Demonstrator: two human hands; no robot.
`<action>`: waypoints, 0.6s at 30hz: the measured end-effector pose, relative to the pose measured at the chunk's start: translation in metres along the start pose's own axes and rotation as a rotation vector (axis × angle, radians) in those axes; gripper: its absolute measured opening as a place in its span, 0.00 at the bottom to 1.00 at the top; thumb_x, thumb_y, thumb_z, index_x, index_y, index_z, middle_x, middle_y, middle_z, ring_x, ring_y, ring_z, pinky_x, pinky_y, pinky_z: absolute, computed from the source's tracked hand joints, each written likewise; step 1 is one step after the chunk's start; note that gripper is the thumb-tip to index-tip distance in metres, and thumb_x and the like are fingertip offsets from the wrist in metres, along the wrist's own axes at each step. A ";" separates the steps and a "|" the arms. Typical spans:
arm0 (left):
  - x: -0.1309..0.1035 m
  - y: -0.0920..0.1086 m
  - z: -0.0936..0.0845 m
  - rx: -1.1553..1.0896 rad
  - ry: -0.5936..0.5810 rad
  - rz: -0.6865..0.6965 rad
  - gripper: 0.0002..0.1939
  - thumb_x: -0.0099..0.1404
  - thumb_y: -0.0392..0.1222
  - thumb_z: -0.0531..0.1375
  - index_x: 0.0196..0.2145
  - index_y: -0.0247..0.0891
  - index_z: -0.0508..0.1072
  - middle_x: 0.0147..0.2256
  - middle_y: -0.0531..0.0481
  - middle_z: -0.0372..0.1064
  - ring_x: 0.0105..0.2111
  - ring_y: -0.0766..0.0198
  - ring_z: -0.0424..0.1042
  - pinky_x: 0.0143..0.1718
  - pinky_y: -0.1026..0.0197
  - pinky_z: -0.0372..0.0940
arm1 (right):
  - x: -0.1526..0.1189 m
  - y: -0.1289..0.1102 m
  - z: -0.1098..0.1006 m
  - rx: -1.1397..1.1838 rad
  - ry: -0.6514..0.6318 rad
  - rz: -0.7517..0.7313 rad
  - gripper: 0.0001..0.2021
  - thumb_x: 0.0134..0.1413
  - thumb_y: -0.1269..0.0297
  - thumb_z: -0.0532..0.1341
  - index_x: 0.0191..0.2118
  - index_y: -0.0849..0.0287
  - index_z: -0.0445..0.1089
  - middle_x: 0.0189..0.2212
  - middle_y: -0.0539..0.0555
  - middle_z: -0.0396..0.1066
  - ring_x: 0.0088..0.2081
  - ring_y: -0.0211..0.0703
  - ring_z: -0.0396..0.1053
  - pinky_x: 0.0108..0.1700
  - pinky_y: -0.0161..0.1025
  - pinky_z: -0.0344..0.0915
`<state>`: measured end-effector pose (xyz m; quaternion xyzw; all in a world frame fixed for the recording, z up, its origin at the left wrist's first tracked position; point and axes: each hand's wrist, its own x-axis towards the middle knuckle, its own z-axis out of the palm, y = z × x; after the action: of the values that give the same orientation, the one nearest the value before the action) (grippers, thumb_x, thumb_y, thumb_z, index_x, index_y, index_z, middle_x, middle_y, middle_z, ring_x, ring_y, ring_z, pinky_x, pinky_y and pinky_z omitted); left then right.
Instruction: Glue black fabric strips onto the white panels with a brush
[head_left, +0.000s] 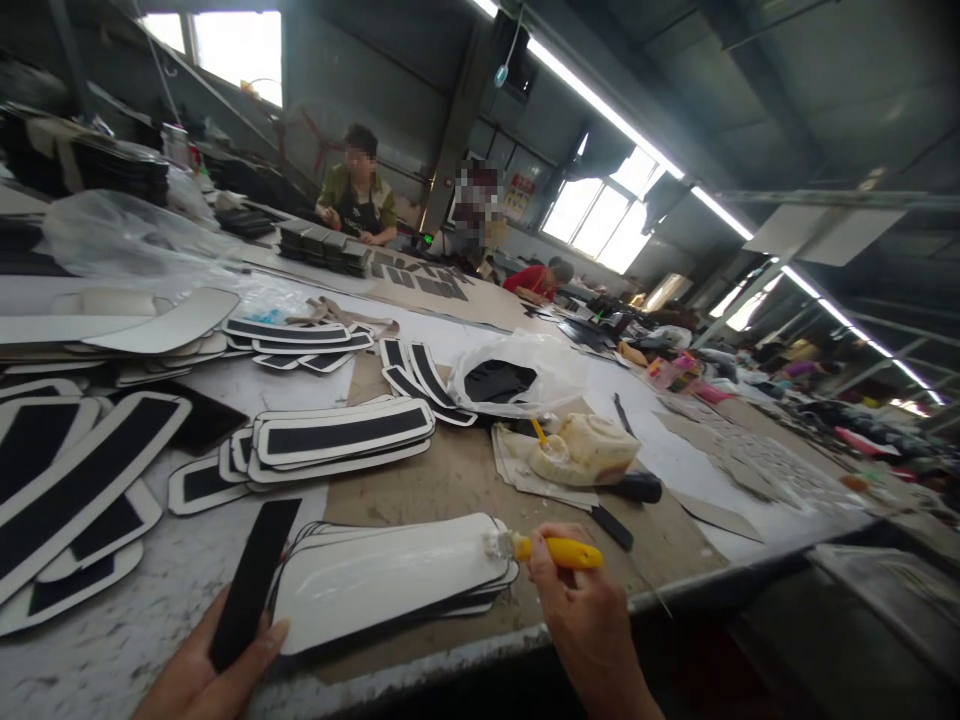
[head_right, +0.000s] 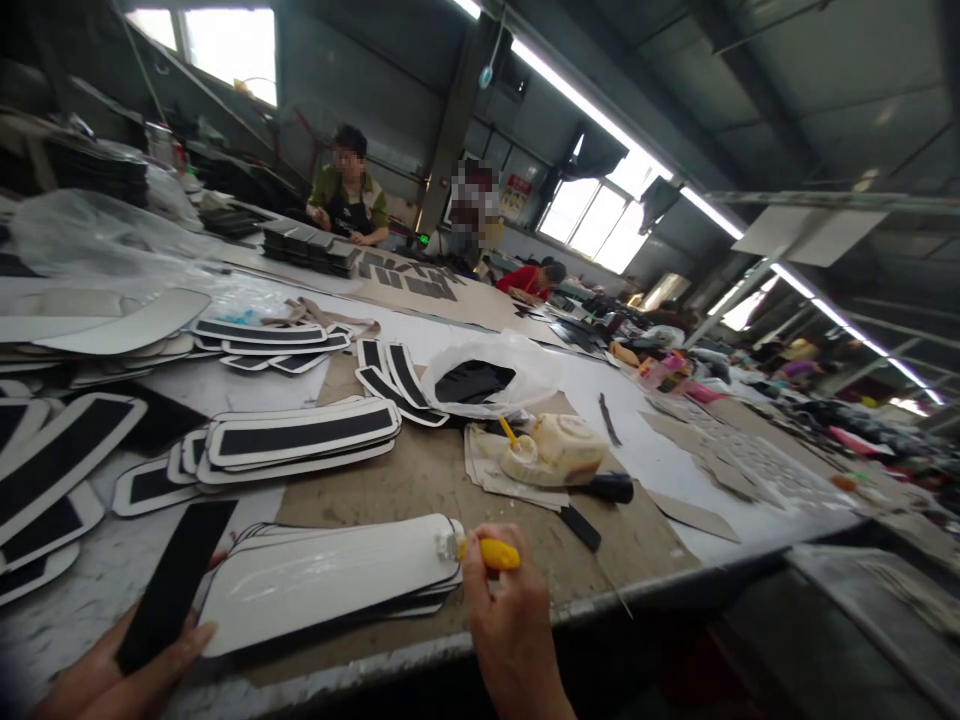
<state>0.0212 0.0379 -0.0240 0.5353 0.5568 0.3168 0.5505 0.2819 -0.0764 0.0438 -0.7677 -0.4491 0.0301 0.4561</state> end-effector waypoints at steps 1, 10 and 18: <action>-0.002 0.003 -0.001 -0.003 -0.021 0.014 0.31 0.48 0.58 0.59 0.48 0.44 0.61 0.19 0.60 0.55 0.15 0.69 0.51 0.14 0.65 0.50 | -0.001 -0.004 0.001 0.085 -0.045 0.075 0.14 0.52 0.52 0.55 0.32 0.60 0.66 0.24 0.53 0.66 0.25 0.42 0.66 0.29 0.36 0.65; -0.020 0.026 -0.017 -0.467 -0.206 -0.138 0.20 0.56 0.59 0.53 0.30 0.37 0.63 0.16 0.58 0.57 0.12 0.75 0.49 0.13 0.70 0.44 | -0.011 -0.062 0.047 0.709 -0.342 0.253 0.17 0.52 0.49 0.54 0.28 0.60 0.65 0.25 0.53 0.67 0.28 0.41 0.66 0.30 0.35 0.65; -0.047 0.032 0.005 -0.398 -0.642 -0.229 0.19 0.59 0.56 0.52 0.31 0.35 0.67 0.16 0.51 0.65 0.12 0.72 0.57 0.11 0.70 0.49 | -0.025 -0.080 0.085 0.810 -0.640 0.386 0.17 0.44 0.52 0.63 0.34 0.60 0.62 0.19 0.42 0.58 0.11 0.26 0.51 0.12 0.26 0.46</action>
<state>0.0258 -0.0002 0.0175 0.4244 0.3401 0.1719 0.8213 0.1751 -0.0229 0.0432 -0.5516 -0.3691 0.5156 0.5419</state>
